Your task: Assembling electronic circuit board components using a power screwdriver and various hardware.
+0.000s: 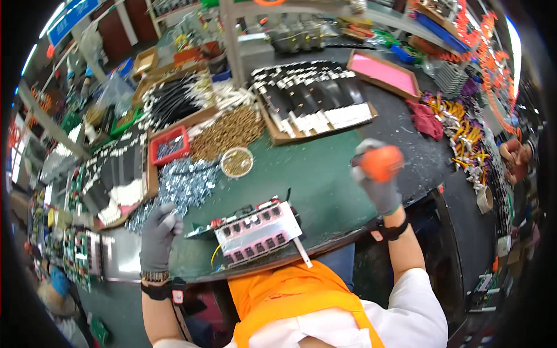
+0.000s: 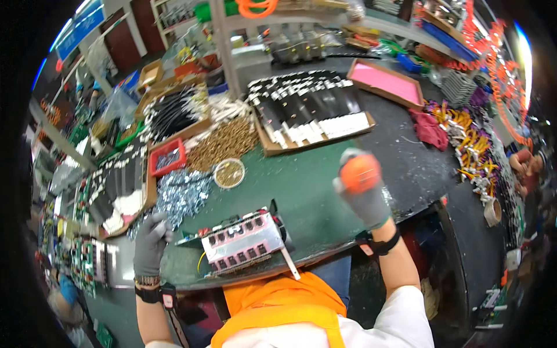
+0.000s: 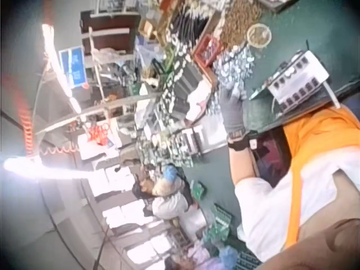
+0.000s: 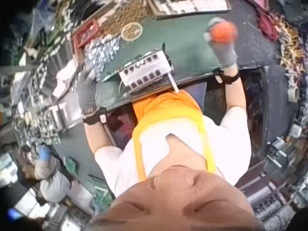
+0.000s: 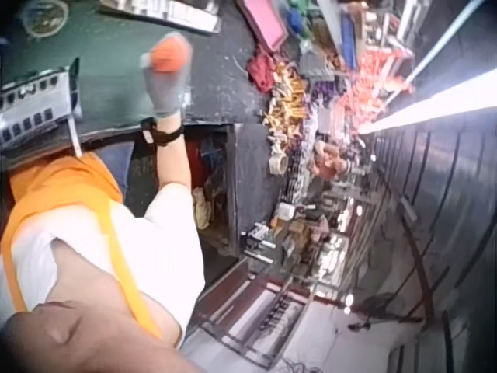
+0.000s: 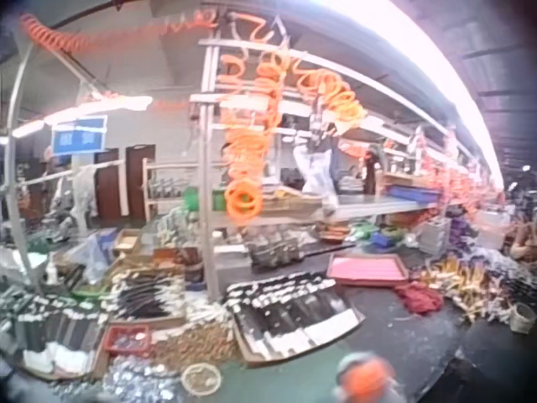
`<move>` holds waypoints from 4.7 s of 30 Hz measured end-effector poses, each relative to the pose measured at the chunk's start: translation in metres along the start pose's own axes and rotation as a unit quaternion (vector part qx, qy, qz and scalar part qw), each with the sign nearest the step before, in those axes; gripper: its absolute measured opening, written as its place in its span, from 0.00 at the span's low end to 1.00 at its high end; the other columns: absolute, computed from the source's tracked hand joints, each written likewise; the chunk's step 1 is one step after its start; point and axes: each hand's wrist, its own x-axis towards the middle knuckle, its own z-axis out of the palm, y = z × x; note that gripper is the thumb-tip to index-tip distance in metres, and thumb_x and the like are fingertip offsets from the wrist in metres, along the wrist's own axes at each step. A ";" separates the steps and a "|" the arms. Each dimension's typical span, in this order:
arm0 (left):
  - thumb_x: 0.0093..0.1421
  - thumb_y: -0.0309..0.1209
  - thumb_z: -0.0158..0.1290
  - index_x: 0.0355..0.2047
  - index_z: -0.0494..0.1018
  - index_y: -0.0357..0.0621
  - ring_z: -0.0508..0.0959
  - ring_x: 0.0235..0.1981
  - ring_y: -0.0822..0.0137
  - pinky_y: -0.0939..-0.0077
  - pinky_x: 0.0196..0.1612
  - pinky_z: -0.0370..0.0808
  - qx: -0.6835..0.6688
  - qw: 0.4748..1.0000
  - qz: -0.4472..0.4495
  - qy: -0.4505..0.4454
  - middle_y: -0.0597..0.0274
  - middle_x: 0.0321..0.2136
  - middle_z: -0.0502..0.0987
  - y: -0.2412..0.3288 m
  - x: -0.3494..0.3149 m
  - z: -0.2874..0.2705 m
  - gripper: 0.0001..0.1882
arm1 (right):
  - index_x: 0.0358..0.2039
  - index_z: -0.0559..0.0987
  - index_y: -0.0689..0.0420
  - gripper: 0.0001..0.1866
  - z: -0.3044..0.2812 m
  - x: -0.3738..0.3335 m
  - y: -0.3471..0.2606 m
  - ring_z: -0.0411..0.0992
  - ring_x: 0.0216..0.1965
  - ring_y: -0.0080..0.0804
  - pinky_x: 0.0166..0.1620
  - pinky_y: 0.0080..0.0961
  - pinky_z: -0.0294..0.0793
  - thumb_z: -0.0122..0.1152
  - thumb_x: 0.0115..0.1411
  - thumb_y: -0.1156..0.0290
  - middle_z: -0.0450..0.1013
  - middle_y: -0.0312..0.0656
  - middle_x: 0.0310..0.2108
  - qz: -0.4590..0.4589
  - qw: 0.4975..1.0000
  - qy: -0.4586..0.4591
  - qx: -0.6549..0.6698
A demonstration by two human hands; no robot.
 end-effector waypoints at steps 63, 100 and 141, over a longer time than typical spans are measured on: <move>0.43 0.57 0.63 0.51 0.68 0.39 0.68 0.48 0.56 0.60 0.50 0.65 0.616 0.695 0.286 -0.235 0.55 0.43 0.68 -0.001 -0.017 0.133 0.43 | 0.50 0.67 0.64 0.25 0.112 0.032 -0.133 0.69 0.30 0.18 0.33 0.16 0.70 0.59 0.49 0.83 0.70 0.38 0.33 0.046 0.819 -0.243 0.518; 0.55 0.30 0.57 0.40 0.78 0.47 0.75 0.40 0.55 0.65 0.45 0.72 0.571 0.774 0.184 -0.203 0.57 0.33 0.76 -0.045 0.123 0.000 0.11 | 0.54 0.59 0.59 0.32 0.134 0.025 -0.145 0.58 0.13 0.23 0.19 0.22 0.58 0.67 0.55 0.65 0.61 0.32 0.16 0.054 0.907 -0.170 0.382; 0.60 0.24 0.51 0.38 0.72 0.31 0.75 0.26 0.74 0.80 0.32 0.73 -0.065 0.958 -0.191 -0.202 0.61 0.29 0.76 0.011 -0.021 0.042 0.08 | 0.57 0.59 0.60 0.30 0.168 0.031 -0.167 0.64 0.11 0.20 0.13 0.20 0.65 0.63 0.59 0.70 0.69 0.34 0.19 -0.183 0.659 -0.304 0.664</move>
